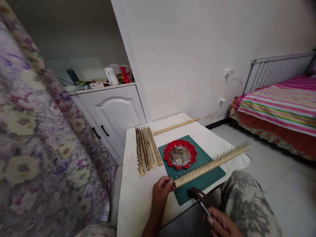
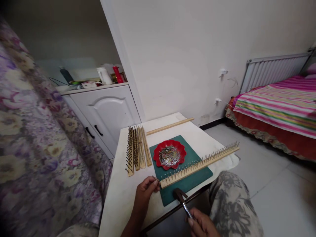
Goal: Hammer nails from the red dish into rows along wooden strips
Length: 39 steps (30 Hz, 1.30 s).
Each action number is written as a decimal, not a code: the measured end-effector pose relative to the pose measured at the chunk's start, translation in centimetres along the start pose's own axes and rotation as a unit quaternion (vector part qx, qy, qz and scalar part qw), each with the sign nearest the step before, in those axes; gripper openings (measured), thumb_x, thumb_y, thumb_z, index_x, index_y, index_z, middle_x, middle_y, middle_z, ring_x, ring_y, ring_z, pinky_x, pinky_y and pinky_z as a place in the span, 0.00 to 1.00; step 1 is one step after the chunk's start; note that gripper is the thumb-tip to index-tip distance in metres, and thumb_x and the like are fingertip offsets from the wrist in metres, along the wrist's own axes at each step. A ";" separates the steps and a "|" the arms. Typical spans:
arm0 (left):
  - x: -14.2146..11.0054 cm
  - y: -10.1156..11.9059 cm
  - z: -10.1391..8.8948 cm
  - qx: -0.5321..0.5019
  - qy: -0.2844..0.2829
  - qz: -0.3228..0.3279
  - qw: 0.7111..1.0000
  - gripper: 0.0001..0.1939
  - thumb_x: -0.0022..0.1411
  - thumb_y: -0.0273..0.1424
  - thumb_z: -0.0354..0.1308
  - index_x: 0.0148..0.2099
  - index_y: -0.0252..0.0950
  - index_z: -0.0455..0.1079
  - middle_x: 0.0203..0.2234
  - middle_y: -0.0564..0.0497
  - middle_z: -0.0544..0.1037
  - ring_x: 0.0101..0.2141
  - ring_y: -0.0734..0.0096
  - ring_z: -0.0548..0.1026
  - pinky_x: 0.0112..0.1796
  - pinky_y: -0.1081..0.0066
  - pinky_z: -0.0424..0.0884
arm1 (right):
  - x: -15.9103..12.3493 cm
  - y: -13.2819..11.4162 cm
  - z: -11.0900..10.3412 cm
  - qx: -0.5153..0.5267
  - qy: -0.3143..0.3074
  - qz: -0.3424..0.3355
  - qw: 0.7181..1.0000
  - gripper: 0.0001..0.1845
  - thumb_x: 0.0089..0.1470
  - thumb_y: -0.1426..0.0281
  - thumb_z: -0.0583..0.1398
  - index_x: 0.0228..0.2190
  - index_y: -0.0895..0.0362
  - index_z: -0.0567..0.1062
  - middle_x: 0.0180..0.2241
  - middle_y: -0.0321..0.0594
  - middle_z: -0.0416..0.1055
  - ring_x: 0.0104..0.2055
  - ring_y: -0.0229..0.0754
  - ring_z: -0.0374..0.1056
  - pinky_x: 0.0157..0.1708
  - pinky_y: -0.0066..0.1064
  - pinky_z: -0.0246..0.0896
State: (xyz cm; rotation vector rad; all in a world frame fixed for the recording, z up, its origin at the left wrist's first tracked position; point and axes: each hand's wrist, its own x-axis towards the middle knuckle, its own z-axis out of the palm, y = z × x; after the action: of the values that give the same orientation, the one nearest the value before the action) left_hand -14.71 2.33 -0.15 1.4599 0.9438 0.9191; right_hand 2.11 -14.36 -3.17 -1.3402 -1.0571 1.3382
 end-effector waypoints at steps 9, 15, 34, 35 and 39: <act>0.2 -0.4 0.2 -0.029 0.032 -0.011 0.999 0.12 0.47 0.38 0.61 0.30 0.35 0.66 0.20 0.55 0.72 0.24 0.73 0.72 0.29 0.74 0.67 | 0.1 0.5 0.0 0.002 0.006 0.006 1.000 0.26 0.48 0.42 0.53 0.24 0.53 0.61 0.17 0.24 0.48 0.16 0.30 0.43 0.14 0.24 0.34; 0.3 -0.7 0.1 -0.017 0.030 -0.012 0.999 0.14 0.48 0.40 0.61 0.32 0.35 0.66 0.22 0.54 0.74 0.24 0.71 0.74 0.28 0.73 0.68 | 0.1 1.0 0.0 0.009 0.018 0.003 1.000 0.26 0.48 0.43 0.53 0.25 0.54 0.62 0.19 0.24 0.48 0.18 0.31 0.44 0.17 0.24 0.37; -0.5 -0.7 1.7 0.140 0.052 0.153 0.977 0.09 0.58 0.32 0.56 0.28 0.35 0.70 0.25 0.52 0.71 0.29 0.70 0.70 0.31 0.74 0.65 | -0.1 0.5 0.1 0.032 0.026 0.009 0.999 0.26 0.47 0.43 0.54 0.24 0.54 0.61 0.20 0.25 0.48 0.18 0.31 0.45 0.16 0.23 0.38; -0.5 -0.8 1.7 0.144 0.051 0.153 0.976 0.09 0.58 0.32 0.56 0.28 0.35 0.70 0.25 0.52 0.71 0.29 0.70 0.70 0.31 0.74 0.65 | -0.1 0.4 0.0 0.031 0.026 0.008 0.999 0.26 0.47 0.43 0.54 0.24 0.54 0.61 0.19 0.25 0.49 0.18 0.31 0.45 0.16 0.23 0.38; -0.5 -1.2 1.6 0.160 0.044 0.151 0.974 0.09 0.58 0.32 0.55 0.29 0.35 0.70 0.26 0.52 0.71 0.30 0.71 0.71 0.31 0.75 0.65 | 0.0 0.1 -0.1 0.011 -0.009 0.004 1.000 0.26 0.48 0.42 0.52 0.24 0.53 0.61 0.16 0.24 0.49 0.15 0.30 0.43 0.14 0.24 0.35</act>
State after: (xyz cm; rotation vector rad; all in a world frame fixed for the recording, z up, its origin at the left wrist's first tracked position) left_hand -13.50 1.36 -1.46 1.8890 0.9838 1.0963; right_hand 2.16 -14.34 -3.26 -1.3190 -1.0479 1.3667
